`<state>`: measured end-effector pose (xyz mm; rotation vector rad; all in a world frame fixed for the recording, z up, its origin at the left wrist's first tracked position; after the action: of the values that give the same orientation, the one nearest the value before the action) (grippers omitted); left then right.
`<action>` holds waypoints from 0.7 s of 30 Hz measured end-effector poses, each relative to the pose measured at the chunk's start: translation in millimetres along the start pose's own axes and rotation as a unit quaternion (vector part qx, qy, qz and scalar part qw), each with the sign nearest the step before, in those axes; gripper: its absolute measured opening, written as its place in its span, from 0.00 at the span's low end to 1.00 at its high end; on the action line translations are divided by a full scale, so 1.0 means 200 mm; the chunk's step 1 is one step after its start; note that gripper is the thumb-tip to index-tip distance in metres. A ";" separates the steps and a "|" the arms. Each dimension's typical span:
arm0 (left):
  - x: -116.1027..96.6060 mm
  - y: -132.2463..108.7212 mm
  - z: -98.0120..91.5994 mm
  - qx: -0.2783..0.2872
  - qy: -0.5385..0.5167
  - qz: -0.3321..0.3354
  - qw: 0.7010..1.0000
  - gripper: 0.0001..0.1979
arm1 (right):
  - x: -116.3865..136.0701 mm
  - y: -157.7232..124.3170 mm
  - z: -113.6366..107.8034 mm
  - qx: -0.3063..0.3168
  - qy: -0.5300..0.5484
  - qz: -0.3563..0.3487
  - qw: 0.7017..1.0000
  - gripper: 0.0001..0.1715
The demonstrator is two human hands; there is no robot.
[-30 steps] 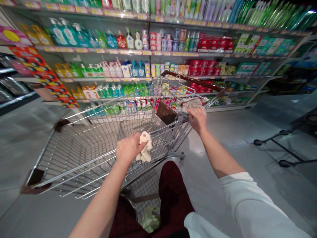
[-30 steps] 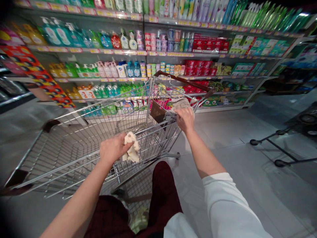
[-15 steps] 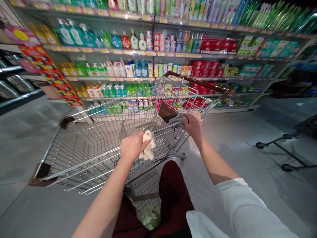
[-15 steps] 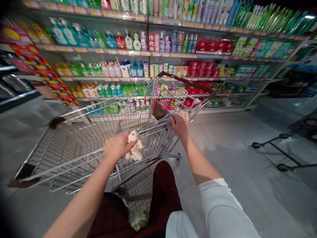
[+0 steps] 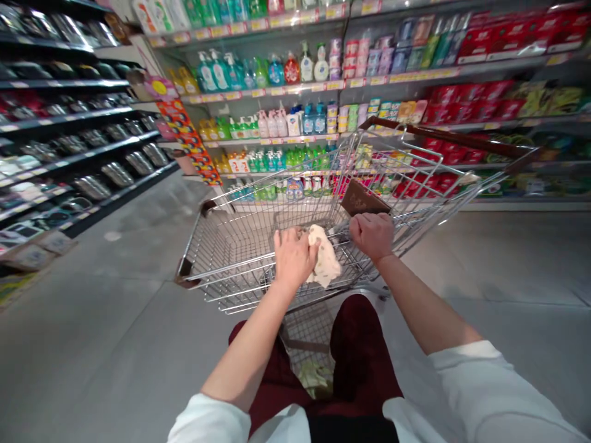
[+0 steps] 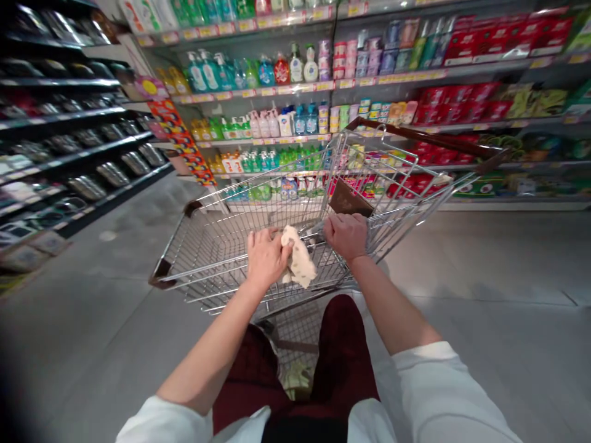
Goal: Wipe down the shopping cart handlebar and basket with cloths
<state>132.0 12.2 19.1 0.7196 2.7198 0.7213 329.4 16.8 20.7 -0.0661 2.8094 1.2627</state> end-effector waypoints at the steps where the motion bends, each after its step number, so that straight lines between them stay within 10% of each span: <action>1: -0.02 0.00 0.00 -0.005 0.002 -0.018 1.000 0.19 | 0.00 0.00 0.00 -0.002 -0.002 0.004 1.000 0.19; 10: -0.30 0.12 0.19 0.028 -0.044 0.072 0.996 0.20 | -0.04 -0.03 0.06 0.001 -0.036 -0.006 0.999 0.16; 15: -0.15 0.04 0.19 0.009 -0.011 0.157 0.988 0.17 | -0.14 -0.05 0.20 -0.013 -0.014 0.005 1.000 0.15; 21: 0.28 -0.16 0.11 0.078 0.070 0.125 0.987 0.21 | -0.17 -0.04 0.25 0.001 -0.005 0.013 1.000 0.14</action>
<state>78.3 26.0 -22.5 1.1016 2.8687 0.6376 365.2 48.9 -16.3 -0.0234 2.8113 1.2617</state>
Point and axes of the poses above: each hand's wrist, its own y-axis towards the middle knuckle, its own z-axis out of the palm, x = y × z, the point moved 6 cm from there along y, towards the middle knuckle, and after that the axes turned 4 degrees about -y, right-handed, at the moved point
